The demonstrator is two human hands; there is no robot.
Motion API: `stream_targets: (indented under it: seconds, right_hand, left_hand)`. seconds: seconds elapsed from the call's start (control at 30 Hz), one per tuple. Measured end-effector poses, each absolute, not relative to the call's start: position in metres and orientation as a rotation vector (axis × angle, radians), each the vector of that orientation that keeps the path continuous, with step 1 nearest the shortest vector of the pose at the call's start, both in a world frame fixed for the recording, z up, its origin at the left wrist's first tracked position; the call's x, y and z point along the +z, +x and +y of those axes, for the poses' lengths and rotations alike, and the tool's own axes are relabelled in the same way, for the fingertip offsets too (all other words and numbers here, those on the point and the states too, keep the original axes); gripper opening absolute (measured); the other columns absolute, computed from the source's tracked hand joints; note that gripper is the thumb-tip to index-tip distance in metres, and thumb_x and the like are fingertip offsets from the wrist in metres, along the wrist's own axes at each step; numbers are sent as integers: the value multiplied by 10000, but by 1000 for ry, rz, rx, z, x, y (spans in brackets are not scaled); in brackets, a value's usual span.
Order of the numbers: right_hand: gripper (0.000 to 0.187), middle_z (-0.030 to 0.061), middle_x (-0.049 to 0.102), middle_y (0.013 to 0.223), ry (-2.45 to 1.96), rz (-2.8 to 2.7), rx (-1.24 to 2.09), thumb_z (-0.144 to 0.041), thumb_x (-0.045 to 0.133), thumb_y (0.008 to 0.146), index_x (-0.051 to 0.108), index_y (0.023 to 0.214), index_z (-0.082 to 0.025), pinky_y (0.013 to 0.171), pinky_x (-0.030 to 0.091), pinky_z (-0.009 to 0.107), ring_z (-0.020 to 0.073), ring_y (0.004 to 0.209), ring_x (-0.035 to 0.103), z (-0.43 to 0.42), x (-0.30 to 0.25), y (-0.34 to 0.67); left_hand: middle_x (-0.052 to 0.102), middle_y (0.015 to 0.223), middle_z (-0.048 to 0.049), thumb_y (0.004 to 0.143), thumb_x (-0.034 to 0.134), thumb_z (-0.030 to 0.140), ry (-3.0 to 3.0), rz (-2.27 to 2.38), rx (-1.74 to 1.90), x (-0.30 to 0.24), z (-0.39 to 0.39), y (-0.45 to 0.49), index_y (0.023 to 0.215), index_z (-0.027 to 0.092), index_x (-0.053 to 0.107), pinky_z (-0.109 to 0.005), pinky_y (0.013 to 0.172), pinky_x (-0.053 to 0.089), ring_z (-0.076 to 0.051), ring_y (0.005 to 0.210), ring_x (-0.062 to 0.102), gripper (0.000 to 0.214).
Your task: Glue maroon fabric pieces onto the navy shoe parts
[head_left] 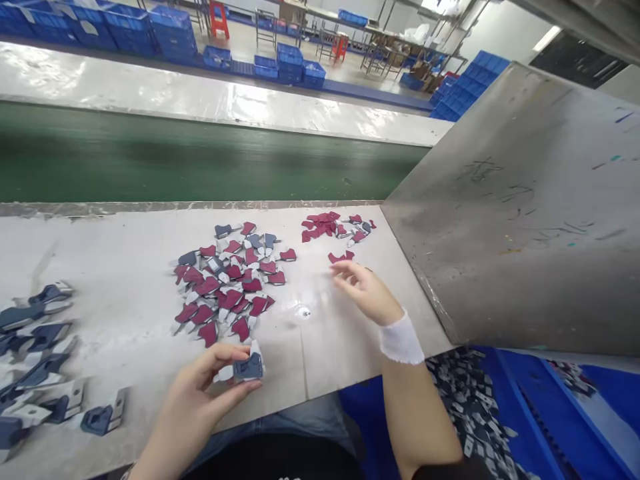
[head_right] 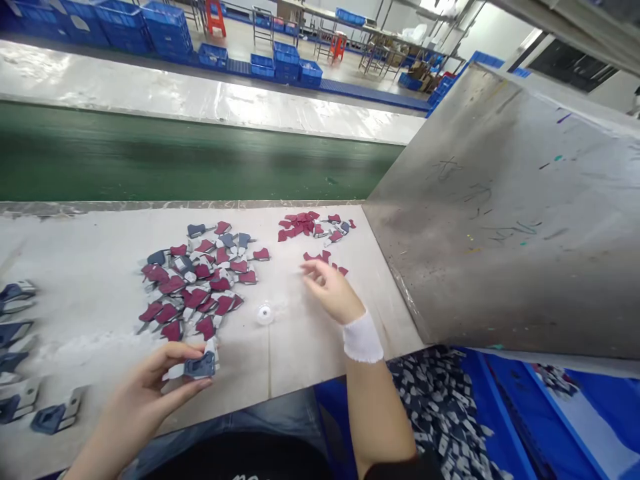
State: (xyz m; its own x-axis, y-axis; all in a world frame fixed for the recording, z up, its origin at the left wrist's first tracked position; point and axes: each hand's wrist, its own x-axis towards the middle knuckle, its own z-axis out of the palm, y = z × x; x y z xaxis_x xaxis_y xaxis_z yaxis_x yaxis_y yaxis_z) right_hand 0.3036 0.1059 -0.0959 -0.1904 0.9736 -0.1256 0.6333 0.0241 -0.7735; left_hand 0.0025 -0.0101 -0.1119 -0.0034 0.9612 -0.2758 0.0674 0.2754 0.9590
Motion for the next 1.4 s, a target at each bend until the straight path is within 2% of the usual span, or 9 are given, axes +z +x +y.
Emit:
stream_targets:
  seconds: [0.13,0.27,0.43,0.53,0.67,0.77,0.87,0.97,1.4]
  right_hand:
    - [308,96,624,1286,-1946,-1746,763,-332,636,982,614,1250,-182,911,562,462,246,1082,650,153,-116,310]
    - [303,92,633,1265,-1993,-1742,745,-333,636,983,617,1243,-179,888,573,449,237,1055,660,166,-120,300]
    - [150,54,737,958,-1775,-1787,899,-303,642,973,669,1043,-174,841,581,375,204,890,715,107,-77,294]
    - [155,34,775,929,-1620,-1823,1021,-373,680,939,731,986,-234,812,584,341,209,860,738,54,-44,284]
    - [184,-5,802,954,-1179,-2014,1333,-230,637,960,758,1078,-303,759,590,311,185,826,757,9,-30,251]
    - [197,1,800,1003,-1234,-1859,1508,-241,625,968,684,1148,-295,797,598,328,198,887,764,-1,-40,226]
    - [61,9,784,893,-1331,-1654,1639,-312,651,953,617,946,-262,746,600,325,211,854,761,1,-53,215]
    - [165,22,759,834,-1332,-1578,1673,-352,660,942,597,835,-243,710,590,328,213,794,744,5,-61,214]
    - [259,7,741,751,-1356,-1348,1852,-389,762,868,583,779,-224,678,600,306,188,731,728,12,-62,214]
  left_hand:
    - [684,1110,-58,723,846,342,1055,1390,1015,-109,-12,5,849,240,679,-237,655,632,-245,985,711,233]
    - [672,1085,-57,763,818,331,1060,1366,1092,-108,-12,7,888,236,664,-261,673,638,-225,947,714,220]
    - [663,1070,-58,806,783,266,1180,1330,1132,-112,-13,8,895,223,635,-290,724,643,-202,926,711,179]
    - [644,1036,-47,814,776,216,1321,1282,1143,-115,-14,10,914,223,616,-325,802,636,-193,939,701,189]
    - [636,965,-41,818,775,205,1421,1246,1167,-115,-13,15,935,215,613,-307,732,623,-178,869,686,201]
    - [639,941,-38,819,772,197,1473,1251,1173,-112,-14,19,927,210,610,-295,706,614,-172,846,681,195]
    - [643,967,-41,810,773,179,1531,1267,1200,-110,-17,19,943,211,604,-307,737,618,-178,882,683,218]
    - [653,983,-45,804,773,165,1593,1292,1226,-111,-20,18,965,216,608,-322,758,619,-191,919,686,236]
    - [668,961,-30,797,815,172,1753,1238,1212,-103,-21,19,968,218,642,-304,781,614,-167,901,682,247]
